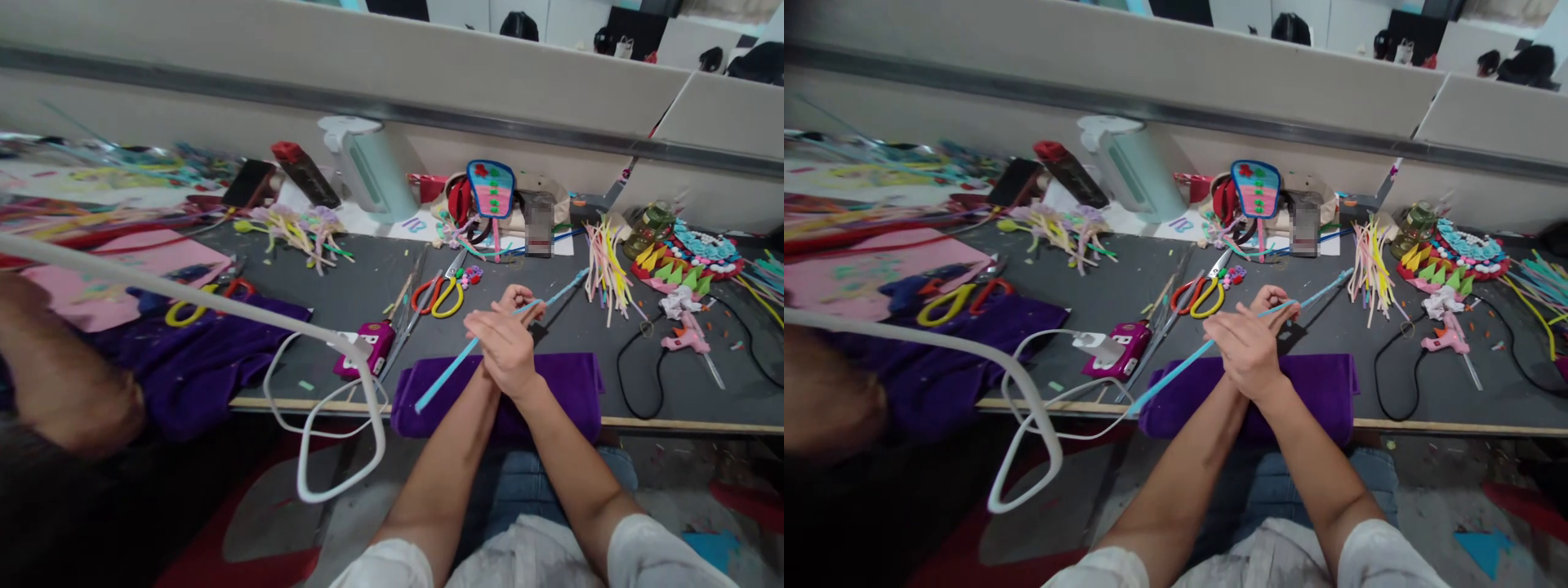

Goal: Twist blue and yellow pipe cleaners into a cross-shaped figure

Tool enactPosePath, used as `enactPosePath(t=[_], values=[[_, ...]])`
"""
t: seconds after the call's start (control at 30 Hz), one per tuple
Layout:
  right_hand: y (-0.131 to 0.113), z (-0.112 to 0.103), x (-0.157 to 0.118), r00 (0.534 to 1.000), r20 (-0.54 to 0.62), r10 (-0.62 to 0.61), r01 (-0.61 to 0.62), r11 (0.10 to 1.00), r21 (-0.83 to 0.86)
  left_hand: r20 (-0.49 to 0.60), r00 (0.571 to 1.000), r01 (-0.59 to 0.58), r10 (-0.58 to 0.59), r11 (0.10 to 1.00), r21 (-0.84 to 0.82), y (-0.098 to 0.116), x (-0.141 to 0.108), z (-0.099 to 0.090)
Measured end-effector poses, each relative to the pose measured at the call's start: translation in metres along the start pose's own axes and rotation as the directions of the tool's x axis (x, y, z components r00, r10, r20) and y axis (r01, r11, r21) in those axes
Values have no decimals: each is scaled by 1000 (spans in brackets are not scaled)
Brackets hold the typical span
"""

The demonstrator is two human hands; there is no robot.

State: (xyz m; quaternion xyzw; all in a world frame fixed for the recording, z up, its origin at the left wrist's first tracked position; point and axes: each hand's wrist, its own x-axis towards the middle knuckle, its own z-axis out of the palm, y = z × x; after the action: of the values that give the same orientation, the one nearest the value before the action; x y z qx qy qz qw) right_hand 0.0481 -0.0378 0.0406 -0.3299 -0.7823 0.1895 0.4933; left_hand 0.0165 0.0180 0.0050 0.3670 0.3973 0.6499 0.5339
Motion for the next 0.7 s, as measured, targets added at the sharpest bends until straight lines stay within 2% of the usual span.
enactPosePath(t=[0.03,0.1,0.27,0.33,0.4,0.43,0.5,0.53,0.57,0.6,0.7], values=[[-3,-1,-2,1000,-3,-21,21,1000,10,73,997,-2,1,1000,14,3,2,1],[-9,-3,-3,999,-13,-48,48,999,20,147,989,-4,0,1000,22,8,6,2],[-24,-14,-6,988,-59,-140,144,988,65,122,992,37,-33,999,-27,6,13,0],[-27,-21,-7,985,-148,-89,105,989,101,79,995,73,-68,995,-63,2,15,-4],[-24,-32,-5,949,-305,79,-31,987,159,53,995,94,-90,992,-82,-1,17,-8],[-19,-38,-3,897,-402,187,-107,971,212,54,994,104,-99,991,-86,-2,17,-10],[-1,-54,4,718,-576,391,-183,904,386,73,989,132,-126,987,-96,-2,17,-13],[11,-63,8,624,-625,468,-162,861,483,84,985,156,-148,982,-101,-1,17,-14],[25,-71,13,553,-648,524,-121,820,560,94,980,186,-176,977,-107,0,17,-14],[39,-79,17,513,-646,565,-80,781,619,106,974,213,-202,971,-110,0,16,-14],[76,-94,23,433,-614,660,-14,686,728,126,962,257,-242,959,-118,2,16,-14]])
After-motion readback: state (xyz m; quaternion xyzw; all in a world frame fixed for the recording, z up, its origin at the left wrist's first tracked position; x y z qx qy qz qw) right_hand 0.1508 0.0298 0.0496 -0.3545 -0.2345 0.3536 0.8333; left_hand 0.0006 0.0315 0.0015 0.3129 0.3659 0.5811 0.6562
